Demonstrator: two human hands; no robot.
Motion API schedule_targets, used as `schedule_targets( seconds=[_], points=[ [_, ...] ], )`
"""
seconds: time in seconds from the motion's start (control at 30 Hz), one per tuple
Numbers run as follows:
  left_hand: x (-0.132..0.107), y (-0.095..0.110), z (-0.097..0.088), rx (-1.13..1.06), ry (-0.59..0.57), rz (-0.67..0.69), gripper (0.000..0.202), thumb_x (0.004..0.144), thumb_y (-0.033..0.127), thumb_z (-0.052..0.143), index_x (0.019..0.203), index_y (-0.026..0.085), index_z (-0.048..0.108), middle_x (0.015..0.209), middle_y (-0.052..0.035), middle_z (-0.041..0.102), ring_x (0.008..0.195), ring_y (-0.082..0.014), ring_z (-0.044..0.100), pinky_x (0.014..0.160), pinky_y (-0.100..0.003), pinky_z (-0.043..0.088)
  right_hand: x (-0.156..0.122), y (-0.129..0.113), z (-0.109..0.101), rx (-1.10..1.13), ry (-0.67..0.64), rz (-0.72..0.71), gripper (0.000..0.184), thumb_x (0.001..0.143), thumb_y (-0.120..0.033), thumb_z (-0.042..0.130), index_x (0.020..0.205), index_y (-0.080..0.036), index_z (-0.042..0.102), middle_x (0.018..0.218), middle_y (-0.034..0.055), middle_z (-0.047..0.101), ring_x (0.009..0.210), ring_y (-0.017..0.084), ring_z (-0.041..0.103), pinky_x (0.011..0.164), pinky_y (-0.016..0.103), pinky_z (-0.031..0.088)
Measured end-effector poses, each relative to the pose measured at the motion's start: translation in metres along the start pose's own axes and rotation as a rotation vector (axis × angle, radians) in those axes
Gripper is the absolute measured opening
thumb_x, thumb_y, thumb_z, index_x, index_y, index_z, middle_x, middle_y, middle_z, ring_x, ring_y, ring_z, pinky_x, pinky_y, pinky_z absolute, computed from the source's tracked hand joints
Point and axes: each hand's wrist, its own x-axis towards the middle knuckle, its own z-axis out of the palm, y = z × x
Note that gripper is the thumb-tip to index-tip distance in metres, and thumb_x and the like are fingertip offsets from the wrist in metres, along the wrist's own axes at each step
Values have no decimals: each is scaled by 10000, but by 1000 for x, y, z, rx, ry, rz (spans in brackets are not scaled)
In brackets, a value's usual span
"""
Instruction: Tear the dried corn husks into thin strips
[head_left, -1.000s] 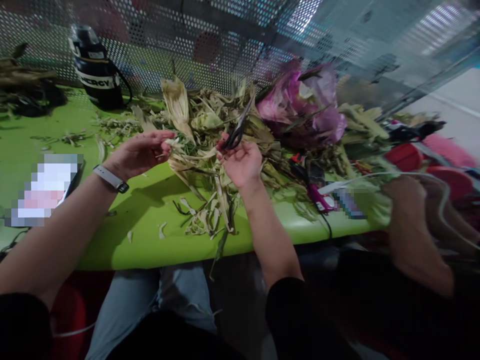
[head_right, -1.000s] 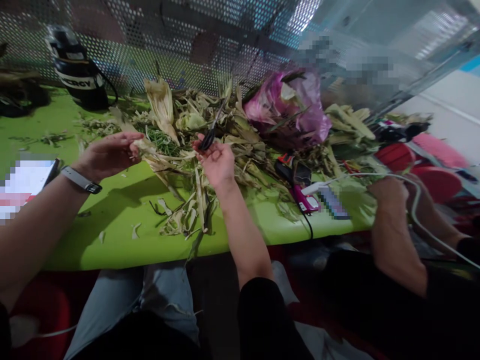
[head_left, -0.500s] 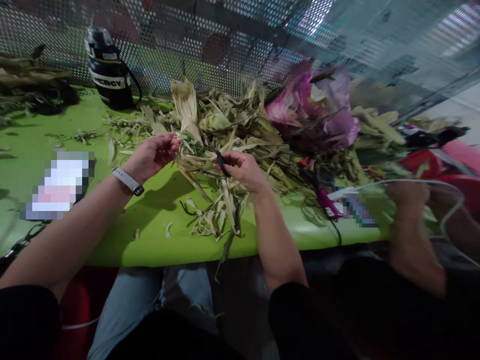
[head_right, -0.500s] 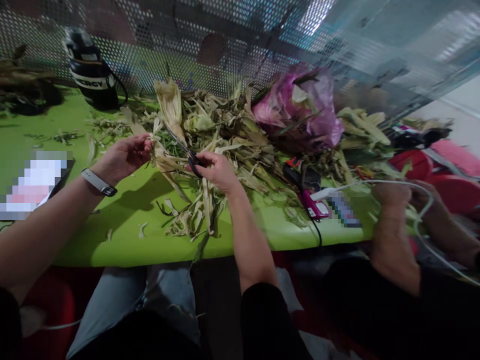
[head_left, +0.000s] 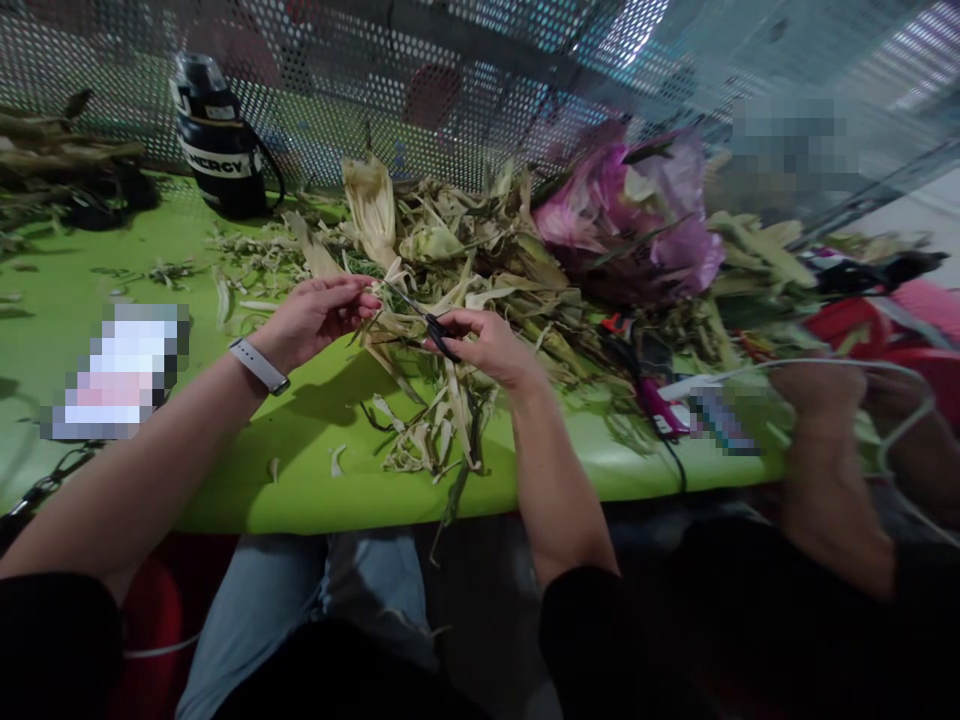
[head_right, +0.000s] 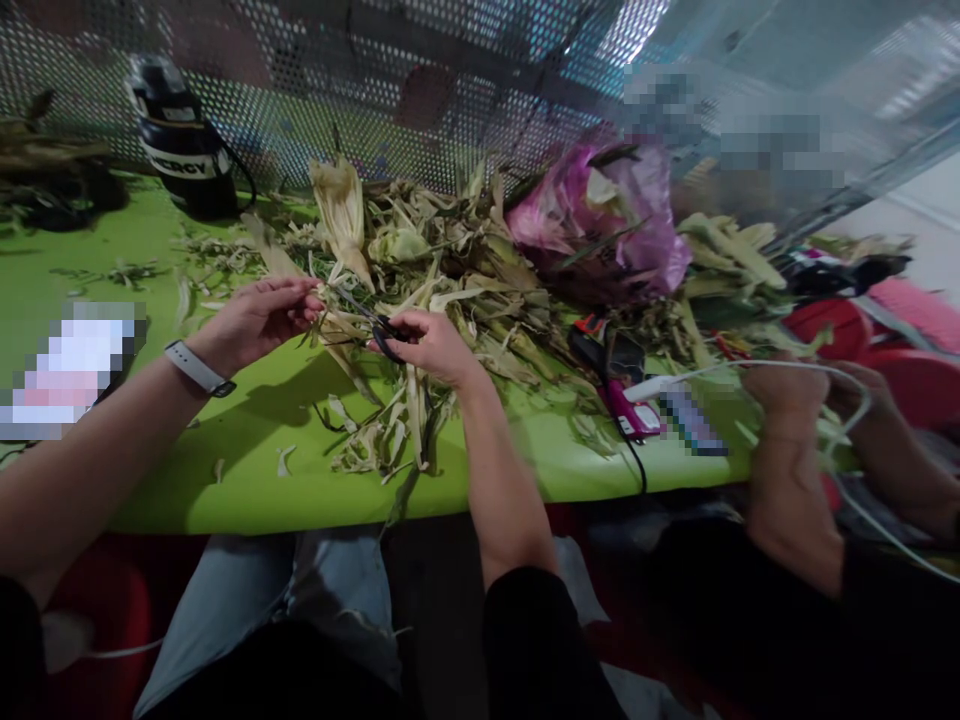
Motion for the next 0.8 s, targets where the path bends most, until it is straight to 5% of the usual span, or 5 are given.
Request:
schedule_targets(
  seconds=[0.53, 0.8],
  points=[
    [-2, 3, 0, 65, -3, -20, 189, 938, 51, 528, 953, 65, 715, 747, -71, 729, 618, -82, 672, 604, -159, 552, -1, -7, -2, 8, -11, 38, 375, 625, -472, 834, 768, -135, 757, 767, 33, 703, 706, 152, 559, 629, 261, 420],
    [-2, -1, 0, 193, -23, -2, 160, 787, 145, 768, 943, 115, 743, 772, -34, 709, 648, -81, 639, 644, -186, 526, 0, -2, -1, -32, -25, 23, 377, 657, -485, 804, 777, -130, 765, 728, 27, 678, 659, 129, 501, 600, 254, 383]
  ],
)
